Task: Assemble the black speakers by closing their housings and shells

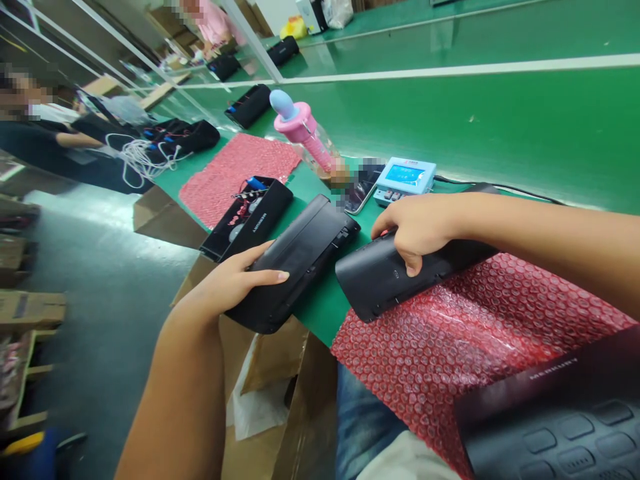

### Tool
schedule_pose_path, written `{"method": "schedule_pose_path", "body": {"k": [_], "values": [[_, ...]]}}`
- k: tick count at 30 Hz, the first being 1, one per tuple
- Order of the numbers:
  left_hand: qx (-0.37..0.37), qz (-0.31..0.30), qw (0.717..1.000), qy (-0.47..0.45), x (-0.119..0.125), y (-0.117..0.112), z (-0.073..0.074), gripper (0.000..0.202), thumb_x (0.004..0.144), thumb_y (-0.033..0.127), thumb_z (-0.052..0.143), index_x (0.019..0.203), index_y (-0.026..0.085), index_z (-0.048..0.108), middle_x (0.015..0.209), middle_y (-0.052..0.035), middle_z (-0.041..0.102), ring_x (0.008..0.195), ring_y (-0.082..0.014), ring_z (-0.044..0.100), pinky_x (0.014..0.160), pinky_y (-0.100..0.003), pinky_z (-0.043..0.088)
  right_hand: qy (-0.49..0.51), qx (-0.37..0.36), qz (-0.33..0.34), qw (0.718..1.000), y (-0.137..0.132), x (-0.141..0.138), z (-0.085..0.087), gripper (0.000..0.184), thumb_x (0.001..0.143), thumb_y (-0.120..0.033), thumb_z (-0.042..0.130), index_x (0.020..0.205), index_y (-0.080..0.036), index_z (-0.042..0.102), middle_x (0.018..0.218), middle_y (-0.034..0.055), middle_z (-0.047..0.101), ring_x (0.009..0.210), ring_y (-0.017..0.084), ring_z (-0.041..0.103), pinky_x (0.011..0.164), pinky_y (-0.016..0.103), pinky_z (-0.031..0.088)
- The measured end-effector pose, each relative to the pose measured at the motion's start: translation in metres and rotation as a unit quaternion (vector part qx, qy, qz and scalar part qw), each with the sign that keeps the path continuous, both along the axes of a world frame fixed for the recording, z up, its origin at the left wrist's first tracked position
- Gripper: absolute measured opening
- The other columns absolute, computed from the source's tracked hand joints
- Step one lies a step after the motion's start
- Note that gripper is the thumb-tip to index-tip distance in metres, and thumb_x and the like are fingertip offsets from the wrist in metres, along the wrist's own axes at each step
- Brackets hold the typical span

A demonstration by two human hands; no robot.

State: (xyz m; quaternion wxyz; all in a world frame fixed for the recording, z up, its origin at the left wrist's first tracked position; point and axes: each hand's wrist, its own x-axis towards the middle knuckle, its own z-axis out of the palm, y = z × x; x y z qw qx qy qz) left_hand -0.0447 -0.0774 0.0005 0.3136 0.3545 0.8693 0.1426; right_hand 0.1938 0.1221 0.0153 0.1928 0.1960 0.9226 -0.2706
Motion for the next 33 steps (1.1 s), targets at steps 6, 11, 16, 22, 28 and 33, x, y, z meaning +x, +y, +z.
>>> {"method": "schedule_pose_path", "body": {"k": [6, 11, 16, 22, 28, 33], "values": [[0.007, 0.003, 1.0, -0.005, 0.002, 0.0003, 0.0004, 0.077, 0.057, 0.056, 0.068, 0.128, 0.03, 0.052, 0.11, 0.0008, 0.068, 0.097, -0.0288, 0.064, 0.087, -0.04, 0.051, 0.0, 0.0, 0.006, 1.0, 0.0006, -0.0006, -0.0007, 0.078, 0.047, -0.02, 0.065, 0.124, -0.03, 0.058, 0.114, 0.0004, 0.062, 0.095, 0.027, 0.058, 0.075, 0.034, 0.047], [0.02, -0.011, 1.0, 0.0, 0.0033, -0.0001, 0.0013, 0.072, 0.059, 0.054, 0.068, 0.125, 0.031, 0.054, 0.113, 0.0019, 0.066, 0.104, -0.0297, 0.061, 0.093, -0.042, 0.047, -0.012, -0.009, -0.009, 1.0, 0.0007, -0.0015, -0.0006, 0.078, 0.046, -0.018, 0.066, 0.122, -0.03, 0.058, 0.112, -0.0008, 0.063, 0.096, 0.028, 0.058, 0.074, 0.034, 0.047], [0.012, -0.01, 1.0, -0.002, 0.0017, -0.0006, 0.0006, 0.073, 0.059, 0.056, 0.068, 0.126, 0.031, 0.054, 0.114, 0.0006, 0.066, 0.104, -0.0308, 0.061, 0.097, -0.045, 0.044, -0.001, -0.016, -0.003, 1.0, 0.0027, -0.002, -0.0022, 0.076, 0.045, -0.019, 0.069, 0.12, -0.031, 0.06, 0.109, 0.0005, 0.064, 0.092, 0.03, 0.059, 0.069, 0.035, 0.048], [0.015, -0.011, 1.0, -0.006, 0.0022, -0.0002, 0.0004, 0.071, 0.059, 0.055, 0.069, 0.124, 0.031, 0.054, 0.112, 0.0013, 0.066, 0.103, -0.0307, 0.062, 0.094, -0.044, 0.047, 0.003, -0.016, -0.003, 1.0, 0.0032, -0.0019, -0.0025, 0.076, 0.046, -0.02, 0.069, 0.12, -0.029, 0.06, 0.109, 0.0008, 0.064, 0.092, 0.03, 0.059, 0.069, 0.036, 0.048], [0.019, -0.019, 1.0, -0.007, 0.0006, -0.0016, -0.0006, 0.068, 0.061, 0.055, 0.069, 0.123, 0.033, 0.055, 0.11, 0.0034, 0.067, 0.101, -0.0286, 0.063, 0.09, -0.04, 0.049, -0.003, -0.017, -0.005, 1.0, 0.0031, -0.002, -0.0032, 0.076, 0.046, -0.02, 0.069, 0.12, -0.031, 0.06, 0.109, -0.0005, 0.064, 0.094, 0.029, 0.059, 0.072, 0.035, 0.047], [0.007, -0.026, 1.0, 0.013, -0.0016, -0.0022, -0.0018, 0.067, 0.062, 0.056, 0.068, 0.123, 0.035, 0.054, 0.112, 0.0036, 0.067, 0.103, -0.0286, 0.062, 0.089, -0.039, 0.049, 0.018, -0.007, 0.018, 1.0, 0.0049, -0.002, -0.0053, 0.072, 0.048, -0.023, 0.069, 0.119, -0.028, 0.061, 0.105, 0.0014, 0.066, 0.088, 0.029, 0.061, 0.068, 0.035, 0.048]]}}
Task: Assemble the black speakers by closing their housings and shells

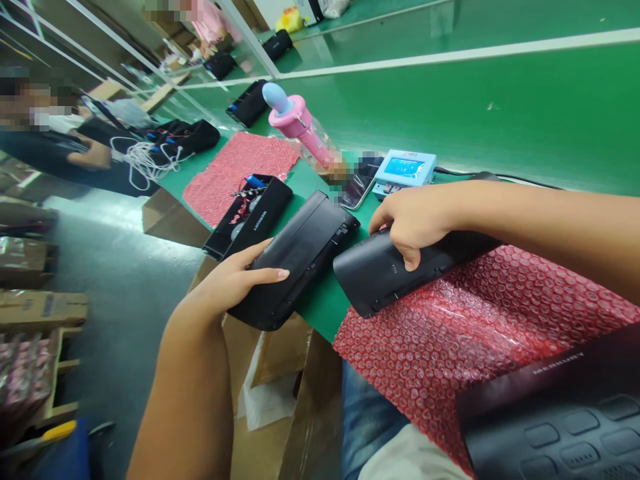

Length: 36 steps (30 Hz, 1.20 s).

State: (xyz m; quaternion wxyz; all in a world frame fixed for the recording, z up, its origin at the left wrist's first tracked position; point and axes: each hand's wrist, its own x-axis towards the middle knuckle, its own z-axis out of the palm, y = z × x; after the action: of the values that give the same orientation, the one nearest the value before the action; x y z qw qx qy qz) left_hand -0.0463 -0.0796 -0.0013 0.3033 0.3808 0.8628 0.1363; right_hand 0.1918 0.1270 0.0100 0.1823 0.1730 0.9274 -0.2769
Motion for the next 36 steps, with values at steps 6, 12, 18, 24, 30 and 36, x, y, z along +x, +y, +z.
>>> {"method": "schedule_pose_path", "body": {"k": [6, 12, 18, 24, 30, 36], "values": [[-0.008, 0.003, 1.0, 0.01, 0.001, 0.001, 0.001, 0.072, 0.061, 0.057, 0.068, 0.126, 0.033, 0.052, 0.115, 0.0015, 0.066, 0.105, -0.0304, 0.061, 0.092, -0.042, 0.048, -0.012, 0.002, -0.015, 1.0, -0.001, 0.0, 0.0, 0.074, 0.046, -0.019, 0.07, 0.119, -0.029, 0.061, 0.106, 0.001, 0.066, 0.089, 0.029, 0.06, 0.068, 0.036, 0.048], [-0.011, -0.016, 1.0, 0.021, 0.001, 0.0, -0.001, 0.074, 0.063, 0.059, 0.064, 0.13, 0.032, 0.048, 0.121, 0.0005, 0.062, 0.109, -0.0295, 0.059, 0.095, -0.04, 0.045, 0.005, 0.005, -0.004, 1.0, 0.0, 0.0, -0.001, 0.072, 0.047, -0.023, 0.069, 0.118, -0.029, 0.062, 0.105, 0.0013, 0.066, 0.088, 0.029, 0.061, 0.065, 0.035, 0.048], [-0.042, -0.078, 0.99, 0.109, 0.012, -0.002, 0.002, 0.082, 0.069, 0.063, 0.057, 0.138, 0.026, 0.034, 0.131, -0.0078, 0.053, 0.115, -0.0298, 0.053, 0.098, -0.042, 0.041, -0.001, -0.007, -0.014, 1.0, -0.002, 0.0, 0.002, 0.073, 0.047, -0.019, 0.068, 0.12, -0.026, 0.061, 0.108, 0.0017, 0.065, 0.093, 0.028, 0.06, 0.071, 0.033, 0.047], [-0.103, -0.078, 0.958, 0.258, 0.054, -0.003, 0.006, 0.087, 0.073, 0.061, 0.052, 0.144, 0.019, 0.024, 0.13, -0.0196, 0.049, 0.115, -0.0392, 0.053, 0.093, -0.048, 0.043, 0.004, 0.004, -0.007, 1.0, -0.007, 0.004, 0.006, 0.076, 0.048, -0.017, 0.069, 0.123, -0.025, 0.059, 0.113, 0.0025, 0.063, 0.097, 0.027, 0.058, 0.074, 0.032, 0.045], [-0.094, -0.11, 0.943, 0.3, 0.068, -0.006, 0.004, 0.089, 0.074, 0.06, 0.052, 0.143, 0.011, 0.025, 0.127, -0.0245, 0.048, 0.117, -0.0422, 0.05, 0.095, -0.054, 0.041, 0.033, 0.041, 0.025, 0.998, -0.015, 0.019, 0.005, 0.077, 0.053, -0.024, 0.071, 0.128, -0.026, 0.054, 0.12, 0.0054, 0.06, 0.103, 0.029, 0.056, 0.08, 0.035, 0.044], [0.15, -0.294, 0.902, 0.279, 0.122, 0.003, 0.002, 0.067, 0.081, 0.031, 0.045, 0.142, 0.012, 0.025, 0.145, -0.019, 0.032, 0.136, -0.0309, 0.029, 0.111, -0.049, 0.026, 0.097, 0.077, 0.06, 0.99, -0.026, 0.04, -0.001, 0.076, 0.056, -0.029, 0.073, 0.128, -0.022, 0.052, 0.122, 0.0086, 0.058, 0.107, 0.029, 0.054, 0.086, 0.038, 0.042]]}}
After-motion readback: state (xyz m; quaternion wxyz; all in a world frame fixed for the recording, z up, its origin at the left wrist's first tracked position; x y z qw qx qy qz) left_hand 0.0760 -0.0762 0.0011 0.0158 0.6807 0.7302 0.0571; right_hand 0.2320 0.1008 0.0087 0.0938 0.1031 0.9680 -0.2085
